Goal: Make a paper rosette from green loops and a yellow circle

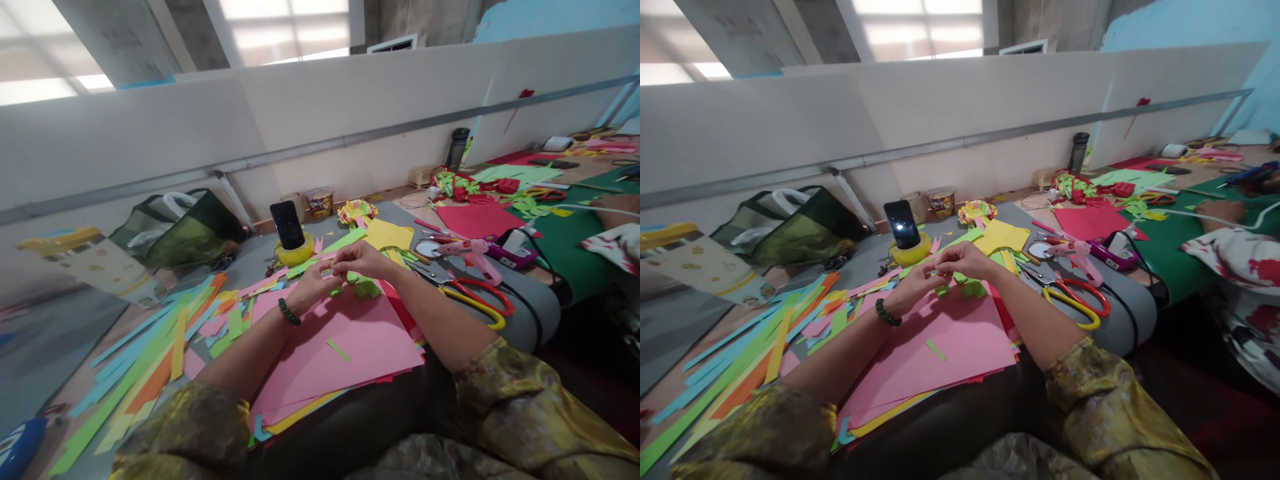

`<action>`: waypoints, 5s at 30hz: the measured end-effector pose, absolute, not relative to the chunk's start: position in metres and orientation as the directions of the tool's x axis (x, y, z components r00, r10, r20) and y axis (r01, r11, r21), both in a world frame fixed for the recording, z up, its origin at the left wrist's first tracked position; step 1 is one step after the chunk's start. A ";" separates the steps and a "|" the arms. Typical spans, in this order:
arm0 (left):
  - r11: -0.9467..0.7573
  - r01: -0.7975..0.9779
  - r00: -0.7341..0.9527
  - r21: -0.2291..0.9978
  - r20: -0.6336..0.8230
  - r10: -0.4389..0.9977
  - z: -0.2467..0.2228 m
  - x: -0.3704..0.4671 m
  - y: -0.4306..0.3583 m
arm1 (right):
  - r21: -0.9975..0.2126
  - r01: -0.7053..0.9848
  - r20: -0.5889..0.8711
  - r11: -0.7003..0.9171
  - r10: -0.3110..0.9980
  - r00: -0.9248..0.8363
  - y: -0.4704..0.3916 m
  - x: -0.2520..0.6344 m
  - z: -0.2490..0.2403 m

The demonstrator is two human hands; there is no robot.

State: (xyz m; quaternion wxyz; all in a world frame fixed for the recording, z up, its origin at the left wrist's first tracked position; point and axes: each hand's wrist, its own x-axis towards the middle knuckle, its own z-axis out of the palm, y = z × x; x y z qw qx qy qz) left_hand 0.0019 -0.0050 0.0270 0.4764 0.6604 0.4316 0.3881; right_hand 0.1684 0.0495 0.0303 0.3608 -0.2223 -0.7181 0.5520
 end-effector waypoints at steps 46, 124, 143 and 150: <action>-0.509 0.569 0.513 0.646 0.206 0.833 0.023 0.014 -0.012 | -0.883 -0.118 0.455 0.454 0.890 0.024 0.068 0.172 0.031; 0.318 0.800 -0.329 0.509 -0.072 0.942 0.038 -0.199 -0.059 | -0.845 0.078 0.533 0.528 0.845 0.053 0.044 0.168 0.035; 0.227 0.809 -0.368 0.543 0.165 0.915 0.040 -0.215 -0.058 | -0.840 0.094 0.539 0.535 0.842 0.026 0.044 0.166 0.035; 0.189 0.811 -0.364 0.553 0.224 0.904 0.037 -0.212 -0.051 | -0.837 0.138 0.539 0.530 0.841 0.039 0.050 0.167 0.031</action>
